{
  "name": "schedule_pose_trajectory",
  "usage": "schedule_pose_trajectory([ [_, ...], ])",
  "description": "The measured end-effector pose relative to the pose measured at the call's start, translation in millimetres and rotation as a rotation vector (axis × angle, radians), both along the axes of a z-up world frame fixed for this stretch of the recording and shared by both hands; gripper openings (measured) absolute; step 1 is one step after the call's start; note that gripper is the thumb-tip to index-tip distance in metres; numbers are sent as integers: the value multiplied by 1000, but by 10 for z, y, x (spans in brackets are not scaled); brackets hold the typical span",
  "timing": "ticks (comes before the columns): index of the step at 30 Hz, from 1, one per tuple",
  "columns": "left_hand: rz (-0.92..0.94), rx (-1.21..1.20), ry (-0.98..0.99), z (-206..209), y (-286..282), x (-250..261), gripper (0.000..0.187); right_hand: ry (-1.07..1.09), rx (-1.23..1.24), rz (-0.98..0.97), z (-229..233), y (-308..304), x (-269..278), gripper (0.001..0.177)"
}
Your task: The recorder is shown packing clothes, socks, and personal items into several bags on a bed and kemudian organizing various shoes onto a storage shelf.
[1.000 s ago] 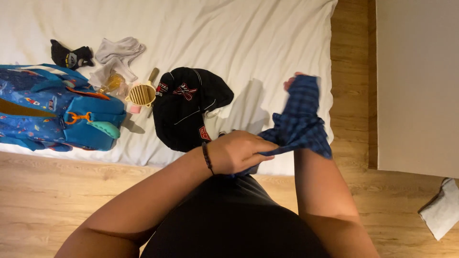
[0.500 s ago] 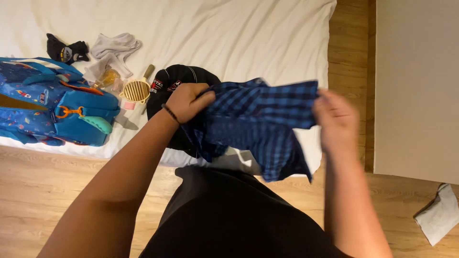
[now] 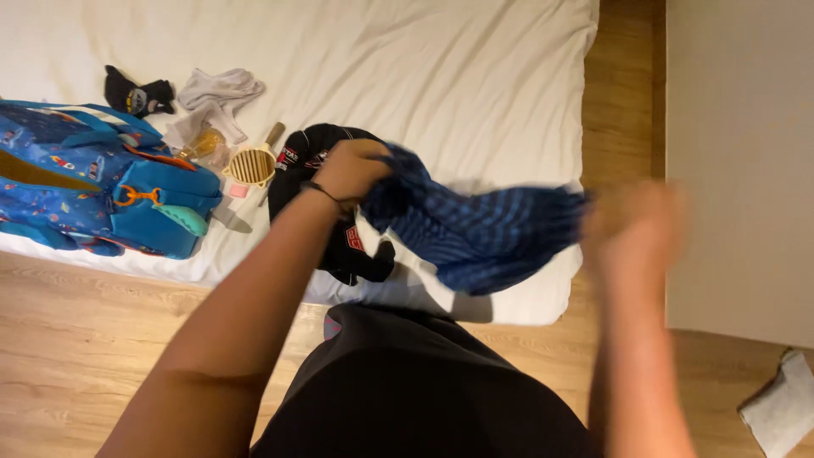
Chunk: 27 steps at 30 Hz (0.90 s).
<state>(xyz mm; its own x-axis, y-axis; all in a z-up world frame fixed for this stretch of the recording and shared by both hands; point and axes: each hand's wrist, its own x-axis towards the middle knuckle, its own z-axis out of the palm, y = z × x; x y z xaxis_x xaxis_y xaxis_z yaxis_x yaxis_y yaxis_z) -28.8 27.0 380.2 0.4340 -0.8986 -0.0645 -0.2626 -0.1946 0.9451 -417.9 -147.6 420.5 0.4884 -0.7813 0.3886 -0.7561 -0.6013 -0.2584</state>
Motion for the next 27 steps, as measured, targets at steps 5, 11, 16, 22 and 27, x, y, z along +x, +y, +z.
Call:
schedule_pose_trajectory([
  [5,-330,156,-543,687,-47,-1003,25,-107,938,445,-614,965,1023,26],
  [11,-678,185,-559,1024,187,-1649,22,474,617,-601,-62,1464,2116,25],
  [16,-845,77,-423,1039,290,-1503,32,268,949,-335,-437,1433,1957,27],
  [22,-615,-531,-528,66,151,-565,39,-28,1289,-8,-800,1042,1648,29],
  [27,131,-81,689,-530,270,-12,42,-460,1155,519,48,788,1524,24],
])
